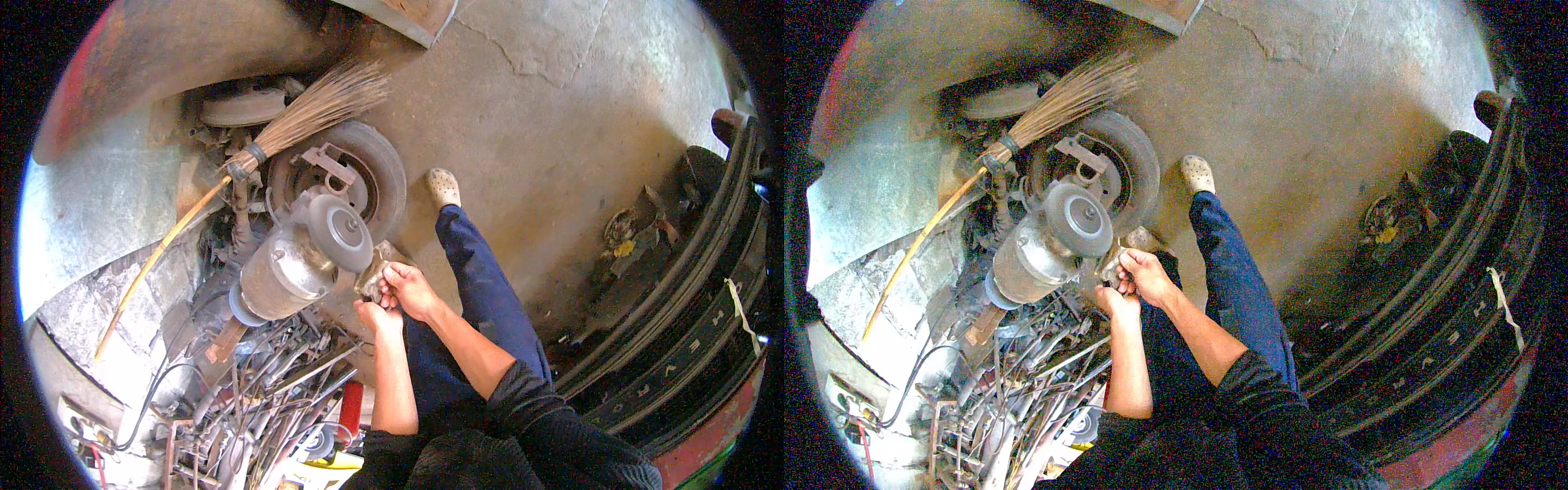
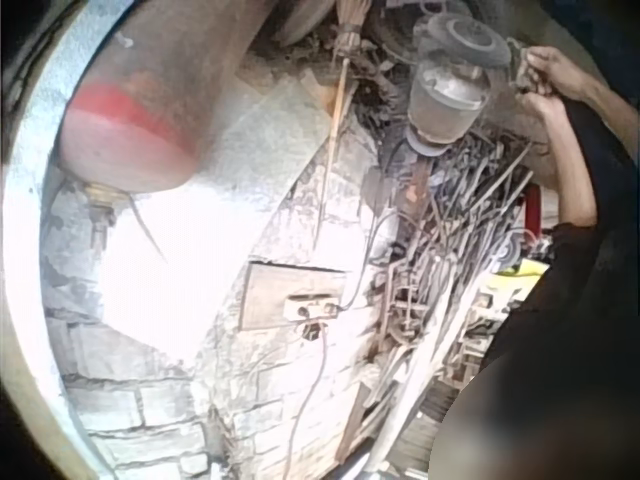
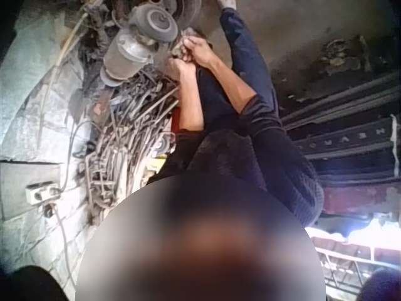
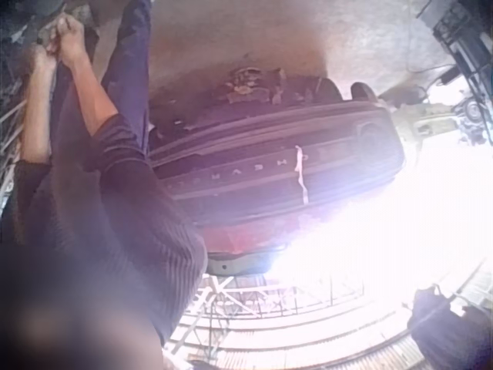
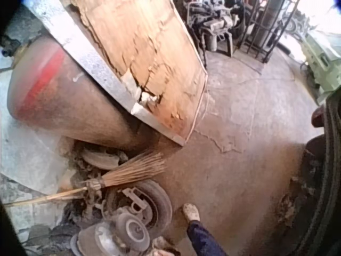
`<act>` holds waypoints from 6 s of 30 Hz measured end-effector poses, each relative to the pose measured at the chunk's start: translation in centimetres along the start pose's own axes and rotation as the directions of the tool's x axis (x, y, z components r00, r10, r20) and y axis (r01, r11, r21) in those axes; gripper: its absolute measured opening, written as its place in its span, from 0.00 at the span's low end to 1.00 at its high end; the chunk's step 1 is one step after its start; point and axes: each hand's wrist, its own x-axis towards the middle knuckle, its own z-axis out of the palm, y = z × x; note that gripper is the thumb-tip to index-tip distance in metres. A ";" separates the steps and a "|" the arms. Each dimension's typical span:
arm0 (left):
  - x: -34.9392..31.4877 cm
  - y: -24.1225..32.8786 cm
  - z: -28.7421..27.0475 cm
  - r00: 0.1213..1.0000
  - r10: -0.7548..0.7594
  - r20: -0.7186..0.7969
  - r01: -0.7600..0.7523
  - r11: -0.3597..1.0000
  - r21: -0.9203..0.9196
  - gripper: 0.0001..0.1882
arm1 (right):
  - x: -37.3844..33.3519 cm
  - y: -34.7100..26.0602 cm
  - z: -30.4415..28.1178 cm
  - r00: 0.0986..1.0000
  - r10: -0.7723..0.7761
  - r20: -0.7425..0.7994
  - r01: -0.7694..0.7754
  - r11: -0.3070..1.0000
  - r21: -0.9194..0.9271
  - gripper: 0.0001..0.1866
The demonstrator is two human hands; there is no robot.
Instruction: The person retrieves a small metal part from the floor, walks to a bench grinder, and grinds the part against the spinning wheel. The person holds the part with both hands and rotates it while grinding.
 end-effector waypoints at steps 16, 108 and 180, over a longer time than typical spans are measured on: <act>-0.3 -1.8 -3.8 0.880 0.113 0.461 -0.116 0.993 -0.022 0.20 | 1.4 -0.3 -0.6 0.980 -0.127 -0.151 0.073 0.945 -0.320 0.16; 2.4 0.1 -6.1 0.752 0.220 0.621 -0.468 0.842 0.268 0.16 | -0.2 1.1 0.1 0.803 -0.569 0.175 0.359 0.228 -0.905 0.13; 2.6 -0.3 -6.1 0.817 0.193 0.544 -0.187 0.980 -0.067 0.17 | -0.7 1.2 0.8 0.888 -0.456 0.057 0.294 0.469 -0.833 0.26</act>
